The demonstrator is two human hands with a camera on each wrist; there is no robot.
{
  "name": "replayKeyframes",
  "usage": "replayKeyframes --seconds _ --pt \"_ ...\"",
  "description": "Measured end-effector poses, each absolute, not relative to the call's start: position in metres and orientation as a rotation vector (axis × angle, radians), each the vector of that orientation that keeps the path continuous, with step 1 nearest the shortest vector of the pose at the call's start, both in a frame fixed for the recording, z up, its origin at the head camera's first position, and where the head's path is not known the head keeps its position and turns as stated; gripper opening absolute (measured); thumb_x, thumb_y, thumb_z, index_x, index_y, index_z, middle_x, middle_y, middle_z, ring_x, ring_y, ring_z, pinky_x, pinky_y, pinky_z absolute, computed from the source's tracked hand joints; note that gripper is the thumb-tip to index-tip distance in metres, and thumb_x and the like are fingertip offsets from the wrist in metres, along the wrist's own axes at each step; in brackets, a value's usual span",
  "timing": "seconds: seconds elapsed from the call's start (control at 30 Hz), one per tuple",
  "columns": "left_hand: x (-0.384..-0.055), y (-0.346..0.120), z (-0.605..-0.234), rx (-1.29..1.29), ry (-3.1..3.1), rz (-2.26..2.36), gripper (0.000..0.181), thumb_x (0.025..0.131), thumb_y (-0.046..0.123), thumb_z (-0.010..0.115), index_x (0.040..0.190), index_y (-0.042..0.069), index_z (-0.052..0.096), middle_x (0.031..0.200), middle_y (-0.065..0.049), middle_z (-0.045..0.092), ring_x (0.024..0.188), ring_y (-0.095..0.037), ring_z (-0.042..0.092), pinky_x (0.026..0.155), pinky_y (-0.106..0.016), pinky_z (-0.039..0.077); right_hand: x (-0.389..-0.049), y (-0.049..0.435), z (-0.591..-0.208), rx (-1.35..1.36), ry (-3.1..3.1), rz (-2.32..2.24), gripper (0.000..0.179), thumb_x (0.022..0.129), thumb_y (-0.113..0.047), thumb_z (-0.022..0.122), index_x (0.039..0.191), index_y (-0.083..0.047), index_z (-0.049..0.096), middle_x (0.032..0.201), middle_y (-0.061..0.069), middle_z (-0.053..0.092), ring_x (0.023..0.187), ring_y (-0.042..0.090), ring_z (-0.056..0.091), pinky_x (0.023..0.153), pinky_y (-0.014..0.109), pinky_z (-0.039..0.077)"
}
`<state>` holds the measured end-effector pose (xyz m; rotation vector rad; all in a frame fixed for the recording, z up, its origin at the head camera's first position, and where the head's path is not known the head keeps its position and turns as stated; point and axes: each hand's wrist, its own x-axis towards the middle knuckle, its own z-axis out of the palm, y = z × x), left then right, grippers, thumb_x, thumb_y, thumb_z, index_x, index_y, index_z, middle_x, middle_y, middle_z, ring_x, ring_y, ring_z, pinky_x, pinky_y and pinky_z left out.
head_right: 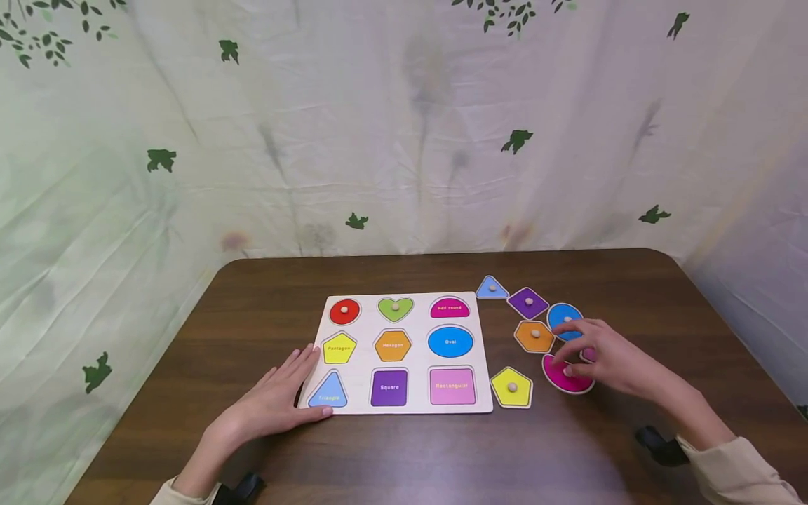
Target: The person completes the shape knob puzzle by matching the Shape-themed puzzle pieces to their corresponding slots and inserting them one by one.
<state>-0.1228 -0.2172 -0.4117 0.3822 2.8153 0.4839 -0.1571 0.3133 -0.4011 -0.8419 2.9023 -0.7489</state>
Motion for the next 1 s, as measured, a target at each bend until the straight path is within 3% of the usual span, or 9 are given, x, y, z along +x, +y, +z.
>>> replayKeyframes --seconds 0.47,0.77,1.0 --pt "-0.124 -0.217 -0.413 0.365 2.806 0.490 0.108 0.078 0.067 0.067 0.157 0.009 0.022 0.162 -0.011 0.019 0.148 -0.033 0.014 0.114 -0.061 0.016 -0.154 0.323 -0.414 -0.848 2.896 -0.724 0.031 0.074 -0.011 0.085 0.091 -0.035 0.076 0.123 0.012 0.059 0.114 0.042 0.042 0.074 0.047 0.054" --pt "-0.124 -0.217 -0.413 0.361 2.803 0.488 0.108 0.078 0.067 0.067 0.157 0.010 0.022 0.162 -0.010 0.020 0.148 -0.032 0.014 0.114 -0.061 0.016 -0.150 0.323 -0.416 -0.825 2.929 -0.742 0.032 0.071 -0.009 0.087 0.089 -0.033 0.075 0.113 0.006 0.062 0.112 0.039 0.044 0.081 0.061 0.048" --pt "-0.123 -0.217 -0.412 0.372 2.805 0.488 0.108 0.078 0.068 0.067 0.157 0.009 0.022 0.162 -0.010 0.019 0.148 -0.032 0.014 0.113 -0.062 0.016 -0.153 0.315 -0.411 -0.792 2.954 -0.783 0.030 0.073 -0.013 0.087 0.091 -0.033 0.075 0.115 0.007 0.063 0.112 0.037 0.045 0.080 0.057 0.051"
